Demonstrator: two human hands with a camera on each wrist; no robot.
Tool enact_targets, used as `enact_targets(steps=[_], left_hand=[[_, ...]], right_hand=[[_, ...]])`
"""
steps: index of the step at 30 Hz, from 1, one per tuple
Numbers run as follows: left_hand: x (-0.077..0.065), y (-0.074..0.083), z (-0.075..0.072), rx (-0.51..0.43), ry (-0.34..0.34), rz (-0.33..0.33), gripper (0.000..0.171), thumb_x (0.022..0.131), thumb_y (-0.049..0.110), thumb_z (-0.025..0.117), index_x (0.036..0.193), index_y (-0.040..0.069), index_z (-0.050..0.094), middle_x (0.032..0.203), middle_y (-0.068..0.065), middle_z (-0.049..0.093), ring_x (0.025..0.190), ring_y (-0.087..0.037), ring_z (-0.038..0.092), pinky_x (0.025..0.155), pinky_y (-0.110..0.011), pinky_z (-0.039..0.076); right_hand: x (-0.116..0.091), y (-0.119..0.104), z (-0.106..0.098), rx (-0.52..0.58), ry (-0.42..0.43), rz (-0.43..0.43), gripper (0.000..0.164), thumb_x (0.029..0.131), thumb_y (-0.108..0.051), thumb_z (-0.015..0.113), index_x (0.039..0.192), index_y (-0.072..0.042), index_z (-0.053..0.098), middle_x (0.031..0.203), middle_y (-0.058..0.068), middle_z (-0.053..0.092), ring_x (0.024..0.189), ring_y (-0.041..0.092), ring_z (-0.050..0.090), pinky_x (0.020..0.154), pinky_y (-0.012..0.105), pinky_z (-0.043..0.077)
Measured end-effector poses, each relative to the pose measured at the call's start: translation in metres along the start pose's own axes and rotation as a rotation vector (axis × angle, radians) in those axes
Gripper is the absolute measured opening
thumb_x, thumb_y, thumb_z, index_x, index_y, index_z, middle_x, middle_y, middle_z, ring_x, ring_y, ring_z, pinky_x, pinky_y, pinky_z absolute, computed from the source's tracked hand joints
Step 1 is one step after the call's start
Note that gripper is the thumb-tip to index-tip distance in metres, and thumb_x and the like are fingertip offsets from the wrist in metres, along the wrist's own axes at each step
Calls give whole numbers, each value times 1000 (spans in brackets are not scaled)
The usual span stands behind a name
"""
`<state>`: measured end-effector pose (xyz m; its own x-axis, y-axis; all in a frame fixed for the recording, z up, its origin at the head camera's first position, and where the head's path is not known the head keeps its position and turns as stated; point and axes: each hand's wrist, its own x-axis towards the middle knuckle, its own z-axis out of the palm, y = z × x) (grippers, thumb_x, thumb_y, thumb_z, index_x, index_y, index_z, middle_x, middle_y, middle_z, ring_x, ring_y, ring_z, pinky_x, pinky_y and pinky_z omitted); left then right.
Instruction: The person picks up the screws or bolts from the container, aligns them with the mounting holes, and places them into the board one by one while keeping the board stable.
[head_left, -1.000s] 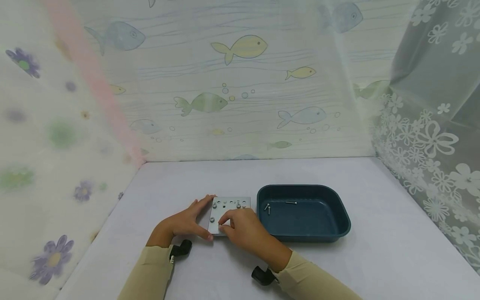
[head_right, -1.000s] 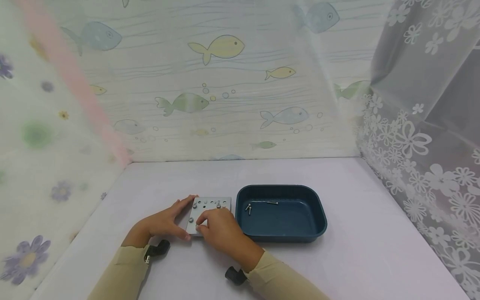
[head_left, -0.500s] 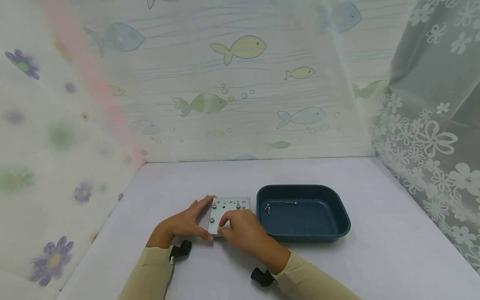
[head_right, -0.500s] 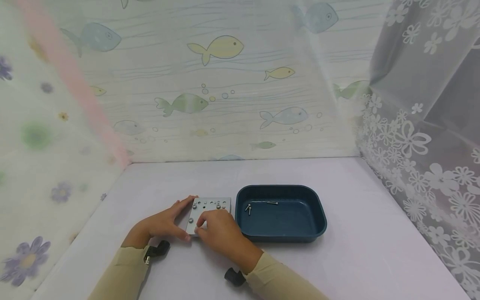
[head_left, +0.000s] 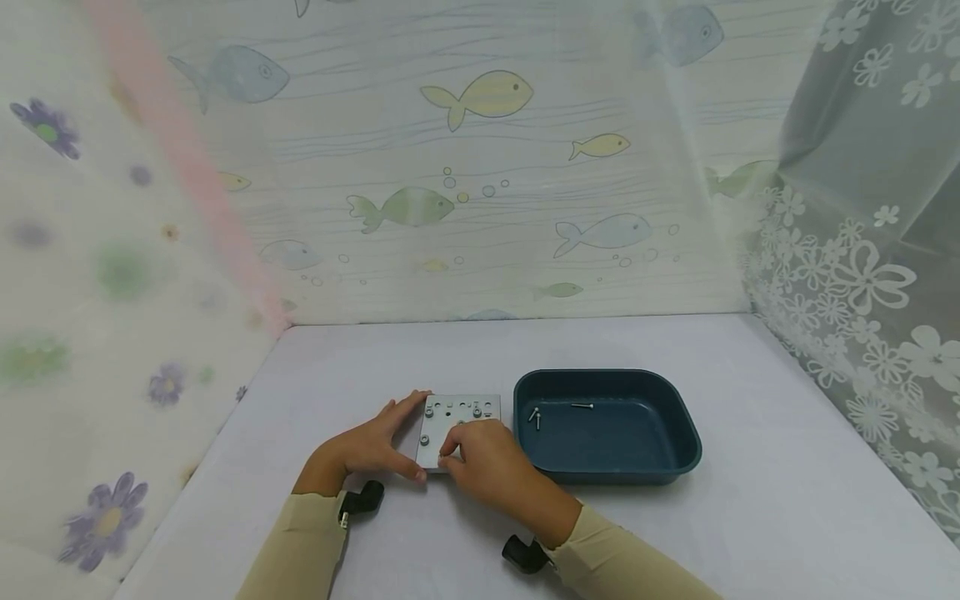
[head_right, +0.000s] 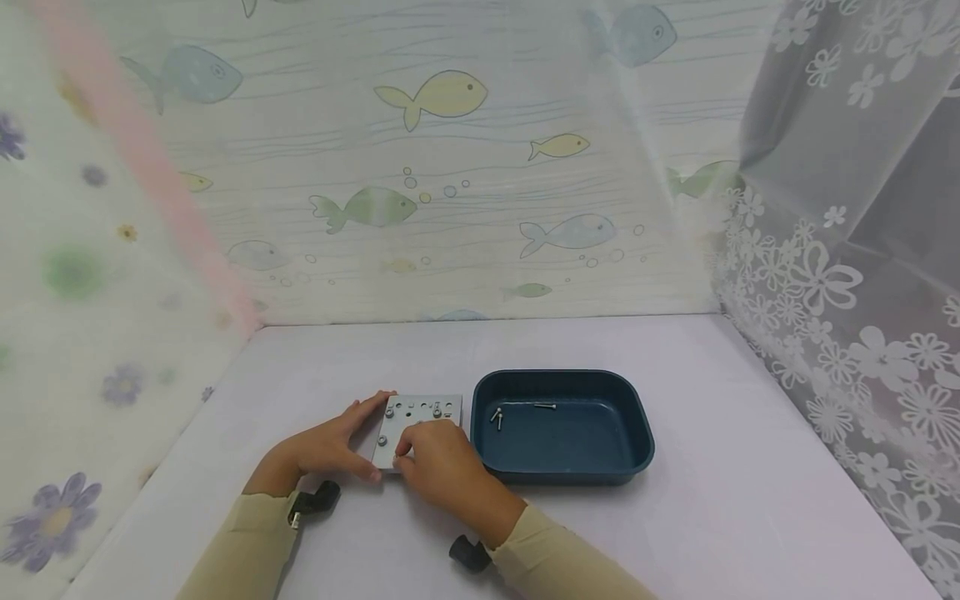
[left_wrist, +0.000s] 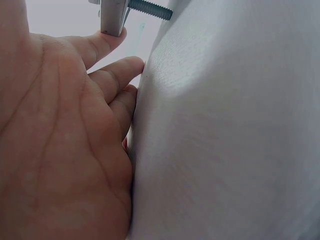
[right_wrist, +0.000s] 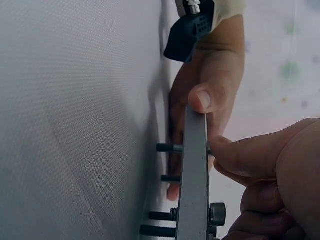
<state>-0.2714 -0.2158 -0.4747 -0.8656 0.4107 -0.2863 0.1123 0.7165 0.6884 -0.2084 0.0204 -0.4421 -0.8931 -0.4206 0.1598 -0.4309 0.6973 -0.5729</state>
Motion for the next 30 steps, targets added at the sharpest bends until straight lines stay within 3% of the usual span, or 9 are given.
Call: enact_targets(steps=[15,24,30], left_hand=[[0,-1,0,-12,-6,-7,131,58,47,97,163,47,19,175,7,9,160,-40,-11,118,-79,6],[1,-1,0,0,-1,0,131,58,47,97,164,45,20,175,7,10,160,-41,-9,119,-78,6],[0,-1,0,-4,-3,-14,132,57,49,97,163,46,19,175,7,8,161,-40,-10,119,-78,6]], right_hand=[[0,0,0,8,-12,6,5,91,-17,79,94,-16,82,55,-15,52,49,0,47,46,19,36],[0,0,0,-41,-24,-16,7,91,-18,78,95,-17,84,78,-11,72,55,-1,50,51,19,39],[0,0,0,-56,-17,-41,9,92,-19,76,95,-18,84,91,-9,78,72,-3,57,56,17,42]])
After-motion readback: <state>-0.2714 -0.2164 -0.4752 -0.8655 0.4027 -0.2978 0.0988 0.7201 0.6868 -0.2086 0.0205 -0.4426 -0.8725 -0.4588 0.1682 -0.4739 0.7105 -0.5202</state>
